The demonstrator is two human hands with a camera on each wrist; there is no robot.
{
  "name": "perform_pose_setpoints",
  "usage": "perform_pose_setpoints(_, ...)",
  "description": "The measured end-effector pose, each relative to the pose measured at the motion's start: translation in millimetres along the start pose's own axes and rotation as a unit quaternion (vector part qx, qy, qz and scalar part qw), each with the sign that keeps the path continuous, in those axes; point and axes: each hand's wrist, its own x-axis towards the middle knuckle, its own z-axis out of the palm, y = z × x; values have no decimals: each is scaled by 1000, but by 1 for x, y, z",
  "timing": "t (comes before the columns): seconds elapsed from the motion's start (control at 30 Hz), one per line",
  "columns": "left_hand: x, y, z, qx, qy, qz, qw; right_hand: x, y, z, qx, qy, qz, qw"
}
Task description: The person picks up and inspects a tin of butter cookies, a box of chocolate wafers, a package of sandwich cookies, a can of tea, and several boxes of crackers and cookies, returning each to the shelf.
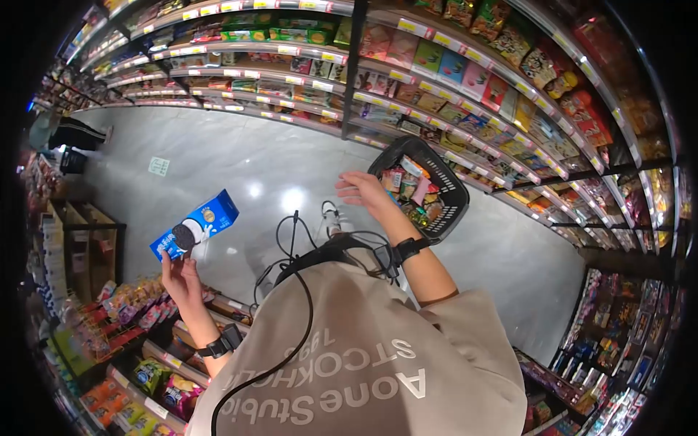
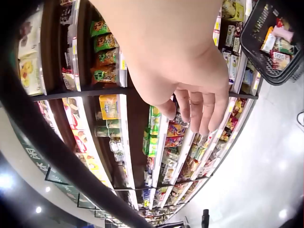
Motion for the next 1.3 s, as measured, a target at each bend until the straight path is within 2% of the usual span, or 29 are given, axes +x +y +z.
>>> perform_pose_setpoints(0.07,12,9,3,3,0,-1,1000,9,6,-5,-1,-19,6,1000)
perform_pose_setpoints(0.17,38,18,32,21,-3,-4,1000,37,11,-37,11,10,29,999)
perform_pose_setpoints(0.3,76,18,84,60,-16,-3,998,70,5,-106,3,164,21,986)
perform_pose_setpoints(0.33,85,20,91,71,-18,3,997,85,6,-128,34,185,-1,982)
perform_pose_setpoints(0.4,100,23,106,80,-42,21,996,87,-30,-141,8,211,-32,977)
perform_pose_setpoints(0.43,105,23,113,72,-43,22,996,93,-44,-152,7,196,-47,979)
perform_pose_setpoints(0.5,111,23,128,59,-39,27,997,90,-90,-140,-46,196,-81,976)
perform_pose_setpoints(0.53,113,22,136,67,-16,29,997,98,-102,-142,-44,151,-100,982)
perform_pose_setpoints(0.63,115,17,160,65,2,49,997,108,-157,-88,-67,64,-123,988)
perform_pose_setpoints(0.73,123,14,176,78,-20,38,996,118,-216,-1,-134,-102,-172,971)
perform_pose_setpoints(0.8,124,16,183,69,-11,38,997,128,-244,60,-141,-241,-223,934)
perform_pose_setpoints(0.83,123,20,190,59,-13,39,997,127,-256,92,-144,-284,-226,921)
perform_pose_setpoints(0.87,123,24,196,49,-16,40,998,123,-268,123,-125,-361,-220,898)
perform_pose_setpoints(0.97,127,36,198,44,-3,56,997,116,-282,192,-137,-476,-192,847)
perform_pose_setpoints(1.13,149,62,173,73,20,100,992,123,-285,266,-134,-452,-190,861)
perform_pose_setpoints(1.3,185,107,142,84,4,103,991,134,-277,322,-152,-415,-211,872)
